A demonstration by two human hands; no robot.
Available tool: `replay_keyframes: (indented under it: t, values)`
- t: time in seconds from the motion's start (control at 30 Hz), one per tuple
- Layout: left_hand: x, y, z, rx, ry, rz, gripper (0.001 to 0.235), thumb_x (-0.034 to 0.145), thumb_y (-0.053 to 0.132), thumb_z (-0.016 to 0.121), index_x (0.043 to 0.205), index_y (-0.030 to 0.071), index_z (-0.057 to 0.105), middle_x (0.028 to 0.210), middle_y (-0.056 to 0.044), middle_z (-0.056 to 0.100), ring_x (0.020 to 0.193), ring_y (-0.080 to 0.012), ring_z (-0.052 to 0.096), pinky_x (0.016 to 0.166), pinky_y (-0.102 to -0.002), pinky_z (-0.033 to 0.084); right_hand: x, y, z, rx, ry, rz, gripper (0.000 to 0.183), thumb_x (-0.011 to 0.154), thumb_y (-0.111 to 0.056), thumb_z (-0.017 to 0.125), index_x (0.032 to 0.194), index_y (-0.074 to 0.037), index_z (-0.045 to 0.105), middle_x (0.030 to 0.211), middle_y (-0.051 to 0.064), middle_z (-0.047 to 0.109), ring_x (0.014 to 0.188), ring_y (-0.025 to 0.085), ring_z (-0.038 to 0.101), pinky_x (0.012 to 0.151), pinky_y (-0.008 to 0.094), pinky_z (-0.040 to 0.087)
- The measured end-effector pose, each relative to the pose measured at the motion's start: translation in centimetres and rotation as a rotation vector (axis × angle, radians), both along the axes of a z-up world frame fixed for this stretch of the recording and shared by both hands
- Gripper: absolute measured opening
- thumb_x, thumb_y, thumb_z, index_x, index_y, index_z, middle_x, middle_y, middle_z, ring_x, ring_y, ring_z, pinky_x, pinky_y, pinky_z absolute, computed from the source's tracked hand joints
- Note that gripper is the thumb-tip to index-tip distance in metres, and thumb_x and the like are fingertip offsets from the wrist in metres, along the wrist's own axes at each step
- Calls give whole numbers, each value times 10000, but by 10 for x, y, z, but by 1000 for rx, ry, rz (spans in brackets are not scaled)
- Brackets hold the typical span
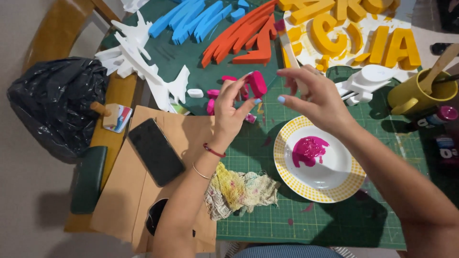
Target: The person is painting small pink foam pieces using a paintbrush and pink paint from a plate on a green cutting mat.
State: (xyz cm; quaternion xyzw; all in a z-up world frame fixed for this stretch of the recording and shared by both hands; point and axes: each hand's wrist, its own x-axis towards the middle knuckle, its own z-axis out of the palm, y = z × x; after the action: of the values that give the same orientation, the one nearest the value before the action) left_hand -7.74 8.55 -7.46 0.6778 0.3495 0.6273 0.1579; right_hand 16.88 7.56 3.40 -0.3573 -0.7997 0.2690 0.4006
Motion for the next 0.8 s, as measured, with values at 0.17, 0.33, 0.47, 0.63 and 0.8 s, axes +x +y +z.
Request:
replay_keyframes:
  t: [0.17,0.33,0.47,0.63,0.8]
  values:
    - [0,5,-6,9,-6,-56,593,1005,343,843,1527,137,649,1012,-19,581,789,-135,546,737,-308,475,-10,13,6,-17,-77,77,618,897,-121,896,1454,12,666,1104,201,662,928,316,661,688,399,557]
    - [-3,8,-5,28,13,-94,571,990,370,853,1476,124,682,1007,-12,601,778,-148,561,724,-320,485,-11,29,13,-41,-128,151,656,869,-165,921,1445,-3,649,1127,185,648,932,315,663,702,402,558]
    - [-6,9,-3,15,43,-114,573,968,345,876,1473,149,687,1012,-5,627,788,-153,587,719,-326,493,-13,34,22,-60,-208,159,655,848,-186,937,1408,12,660,1104,191,632,923,328,647,721,432,563]
    - [-8,10,-3,-14,76,-126,580,978,370,859,1485,159,672,1021,-14,636,783,-168,613,707,-334,502,-12,41,26,-31,-289,171,623,833,-227,939,1358,-12,683,1063,161,641,886,326,652,706,438,567]
    - [-10,14,-13,-53,88,-131,608,962,358,880,1498,166,667,1031,3,647,786,-156,628,700,-324,507,-15,40,29,-54,-329,152,584,844,-211,928,1336,2,696,1062,168,649,893,322,657,730,441,579]
